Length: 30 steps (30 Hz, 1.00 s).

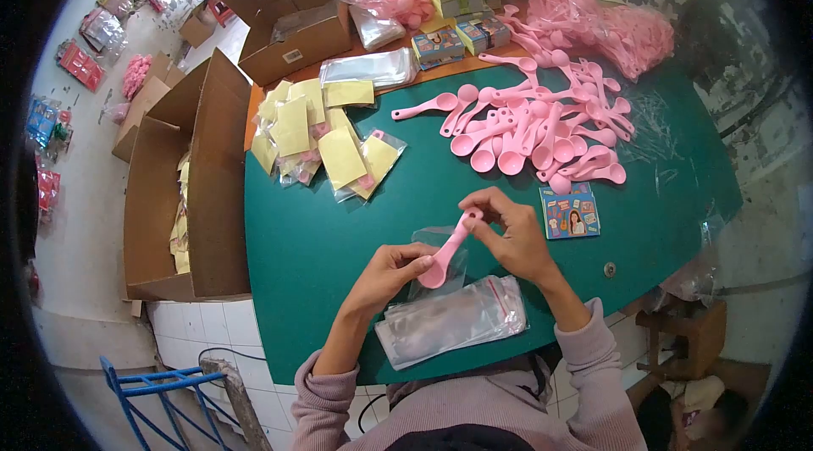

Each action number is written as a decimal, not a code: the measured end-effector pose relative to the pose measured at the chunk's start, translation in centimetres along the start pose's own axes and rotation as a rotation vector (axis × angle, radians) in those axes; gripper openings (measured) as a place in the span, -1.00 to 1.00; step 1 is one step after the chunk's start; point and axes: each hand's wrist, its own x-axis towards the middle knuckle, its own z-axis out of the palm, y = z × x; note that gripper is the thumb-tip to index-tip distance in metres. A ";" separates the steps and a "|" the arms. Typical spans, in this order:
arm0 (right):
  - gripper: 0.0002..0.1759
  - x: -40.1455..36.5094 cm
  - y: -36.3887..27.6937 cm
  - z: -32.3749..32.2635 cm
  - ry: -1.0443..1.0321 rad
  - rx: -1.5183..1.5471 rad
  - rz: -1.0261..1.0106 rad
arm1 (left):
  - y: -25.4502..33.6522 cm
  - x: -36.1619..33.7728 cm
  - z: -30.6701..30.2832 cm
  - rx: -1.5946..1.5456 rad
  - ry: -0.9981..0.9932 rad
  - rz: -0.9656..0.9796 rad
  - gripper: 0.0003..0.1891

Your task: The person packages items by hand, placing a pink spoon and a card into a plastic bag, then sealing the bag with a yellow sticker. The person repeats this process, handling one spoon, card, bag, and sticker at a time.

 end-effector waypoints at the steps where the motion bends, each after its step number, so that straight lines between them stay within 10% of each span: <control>1: -0.79 0.0 -0.2 0.2 0.002 0.000 0.000 | 0.3 -0.1 0.2 0.023 -0.016 0.035 -0.67; 10: -0.76 -0.5 0.0 0.3 0.109 0.141 0.064 | 1.0 -0.8 -0.2 -0.147 -0.093 -0.144 -0.67; 16: -0.31 -0.3 -0.4 0.6 -0.342 -0.145 -0.242 | 0.7 -0.8 0.2 -0.237 0.048 -0.021 -0.67; 21: -0.46 -0.9 -1.7 -1.0 -0.315 -0.146 -0.294 | 0.7 -0.8 0.2 -0.312 0.058 0.004 -0.66; 27: -0.58 -5.1 3.1 -9.8 0.526 -1.183 0.261 | 2.4 -1.4 0.2 -0.190 0.102 -0.039 -0.65; 30: -0.55 -5.3 2.6 -10.7 0.522 -0.752 0.444 | 2.9 -1.6 0.4 -0.205 0.054 -0.070 -0.64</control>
